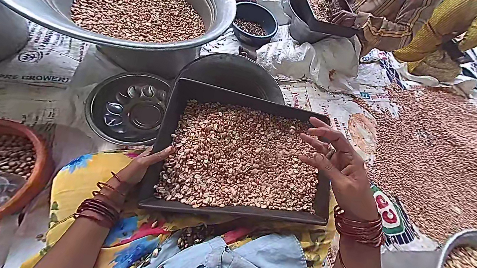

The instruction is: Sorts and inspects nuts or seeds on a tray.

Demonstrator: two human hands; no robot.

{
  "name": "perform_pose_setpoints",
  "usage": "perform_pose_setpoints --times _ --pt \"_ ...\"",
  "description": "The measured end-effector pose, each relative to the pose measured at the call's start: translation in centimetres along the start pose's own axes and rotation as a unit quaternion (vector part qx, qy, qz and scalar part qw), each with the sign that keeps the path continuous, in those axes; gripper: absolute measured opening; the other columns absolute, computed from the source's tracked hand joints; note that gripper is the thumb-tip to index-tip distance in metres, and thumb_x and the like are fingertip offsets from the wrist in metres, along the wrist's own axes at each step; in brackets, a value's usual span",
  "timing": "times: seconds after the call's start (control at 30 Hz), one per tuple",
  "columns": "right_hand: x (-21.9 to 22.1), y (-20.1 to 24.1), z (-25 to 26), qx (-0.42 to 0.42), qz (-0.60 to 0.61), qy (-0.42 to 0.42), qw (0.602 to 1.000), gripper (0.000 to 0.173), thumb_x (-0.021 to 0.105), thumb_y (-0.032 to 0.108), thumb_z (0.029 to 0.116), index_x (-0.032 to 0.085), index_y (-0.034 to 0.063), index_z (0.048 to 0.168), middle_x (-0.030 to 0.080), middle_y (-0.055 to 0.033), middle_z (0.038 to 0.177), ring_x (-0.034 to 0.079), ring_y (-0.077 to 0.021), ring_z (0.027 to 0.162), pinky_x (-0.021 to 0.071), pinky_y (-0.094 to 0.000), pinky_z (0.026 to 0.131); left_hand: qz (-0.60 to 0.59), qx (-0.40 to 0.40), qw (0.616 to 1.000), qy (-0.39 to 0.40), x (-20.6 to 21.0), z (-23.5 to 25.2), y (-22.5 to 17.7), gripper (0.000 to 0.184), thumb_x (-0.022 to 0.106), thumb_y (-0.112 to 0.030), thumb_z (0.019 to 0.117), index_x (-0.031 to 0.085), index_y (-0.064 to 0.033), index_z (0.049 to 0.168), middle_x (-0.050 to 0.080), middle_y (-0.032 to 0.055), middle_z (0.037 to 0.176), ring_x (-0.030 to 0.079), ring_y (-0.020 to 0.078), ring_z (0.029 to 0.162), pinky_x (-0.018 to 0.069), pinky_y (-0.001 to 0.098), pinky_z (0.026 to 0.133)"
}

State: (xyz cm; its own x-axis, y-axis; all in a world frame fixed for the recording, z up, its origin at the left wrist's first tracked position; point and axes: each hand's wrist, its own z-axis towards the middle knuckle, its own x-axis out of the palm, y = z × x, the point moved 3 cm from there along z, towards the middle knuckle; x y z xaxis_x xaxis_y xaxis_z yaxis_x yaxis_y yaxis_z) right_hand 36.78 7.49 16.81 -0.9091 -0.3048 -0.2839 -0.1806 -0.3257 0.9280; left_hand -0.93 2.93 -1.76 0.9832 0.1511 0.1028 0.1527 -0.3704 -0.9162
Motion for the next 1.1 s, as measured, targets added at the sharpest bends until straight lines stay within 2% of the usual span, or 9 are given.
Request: perform_pose_setpoints --times 0.1,0.17,0.27,0.33,0.47,0.6,0.87,0.97,1.1 --pt "-0.2 -1.4 -2.1 0.063 -0.244 0.124 0.96 0.045 0.043 0.004 0.0998 0.061 0.0121 0.141 0.062 -0.0085 0.14 0.066 -0.018 0.115 0.0582 -0.036 0.092 0.005 0.0 1.0 0.005 0.0 -0.1 -0.1 0.039 0.051 -0.027 0.1013 0.047 -0.0097 0.136 0.068 -0.0088 0.099 0.068 -0.003 0.085 0.0584 0.0182 0.077" --pt "0.5 -2.2 -3.6 0.155 -0.341 0.274 0.886 0.05 0.041 -0.004 0.1008 0.063 0.0151 0.141 0.068 -0.015 0.128 0.068 -0.0294 0.108 0.0532 -0.0499 0.094 0.009 0.002 1.0 0.002 0.1 -0.2 -0.3 0.038 0.05 -0.026 0.1028 0.046 -0.0087 0.136 0.067 -0.0085 0.099 0.067 -0.0033 0.084 0.0576 0.0174 0.076" --pt "3.7 -5.4 -5.0 0.229 -0.358 0.435 0.794 0.058 0.047 -0.012 0.0932 0.065 0.0183 0.139 0.067 -0.0199 0.127 0.062 -0.04 0.12 0.047 -0.0614 0.1 0.016 0.002 1.0 0.0 0.1 -0.1 -0.3 0.038 0.05 -0.026 0.1024 0.047 -0.0084 0.136 0.066 -0.0084 0.099 0.066 -0.0037 0.084 0.0568 0.0167 0.076" --pt "6.9 -7.2 -4.8 0.212 -0.344 0.459 0.791 0.063 0.052 -0.014 0.0899 0.063 0.0198 0.142 0.062 -0.0232 0.132 0.058 -0.0422 0.124 0.0467 -0.0606 0.101 0.017 0.004 1.0 0.0 0.1 0.0 -0.3 0.037 0.05 -0.025 0.1031 0.047 -0.0085 0.136 0.067 -0.0084 0.099 0.067 -0.0038 0.084 0.0569 0.0168 0.077" --pt "10.7 -8.7 -0.7 0.173 -0.316 0.374 0.855 0.057 0.049 -0.007 0.0975 0.053 0.0146 0.151 0.051 -0.0302 0.141 0.054 -0.045 0.126 0.0453 -0.0585 0.103 0.015 0.006 1.0 -0.006 0.1 0.0 -0.3 0.036 0.048 -0.024 0.1039 0.046 -0.0079 0.136 0.065 -0.0077 0.099 0.066 -0.0039 0.084 0.0563 0.0165 0.077" --pt "7.7 -11.1 4.5 0.166 -0.298 0.159 0.927 0.057 0.048 0.0 0.1027 0.045 0.0177 0.157 0.052 -0.0251 0.145 0.058 -0.0375 0.127 0.0476 -0.0516 0.106 0.013 0.006 1.0 -0.005 0.3 -0.3 -0.4 0.043 0.049 -0.026 0.1029 0.043 -0.007 0.141 0.066 -0.0067 0.103 0.066 -0.0037 0.087 0.0566 0.0164 0.077" --pt "-0.5 -7.5 0.5 0.266 -0.383 -0.005 0.885 0.034 0.048 0.012 0.1073 0.064 0.0095 0.137 0.066 -0.0178 0.132 0.067 -0.032 0.115 0.0501 -0.0506 0.101 0.01 -0.008 1.0 0.004 0.2 -0.2 -0.4 0.043 0.049 -0.026 0.1033 0.042 -0.0082 0.142 0.065 -0.0063 0.104 0.066 -0.0035 0.087 0.0566 0.0166 0.077" --pt "-0.2 -7.0 -2.5 0.279 -0.375 -0.005 0.884 0.024 0.055 0.015 0.1041 0.072 0.0096 0.119 0.074 -0.0093 0.104 0.071 -0.0204 0.084 0.0559 -0.042 0.08 0.015 -0.013 1.0 -0.002 0.3 -0.3 -0.7 0.042 0.05 -0.025 0.1029 0.043 -0.0086 0.141 0.064 -0.0067 0.102 0.065 -0.0039 0.085 0.0562 0.0163 0.076" --pt "3.7 -7.9 -3.6 0.205 -0.407 0.017 0.89 0.018 0.069 0.022 0.0951 0.078 0.0096 0.104 0.075 -0.0096 0.092 0.069 -0.0277 0.08 0.0522 -0.0536 0.074 0.014 -0.007 1.0 0.004 0.2 -0.3 -0.5 0.043 0.05 -0.026 0.1021 0.043 -0.0085 0.141 0.065 -0.0074 0.103 0.066 -0.0037 0.086 0.0565 0.0166 0.077"
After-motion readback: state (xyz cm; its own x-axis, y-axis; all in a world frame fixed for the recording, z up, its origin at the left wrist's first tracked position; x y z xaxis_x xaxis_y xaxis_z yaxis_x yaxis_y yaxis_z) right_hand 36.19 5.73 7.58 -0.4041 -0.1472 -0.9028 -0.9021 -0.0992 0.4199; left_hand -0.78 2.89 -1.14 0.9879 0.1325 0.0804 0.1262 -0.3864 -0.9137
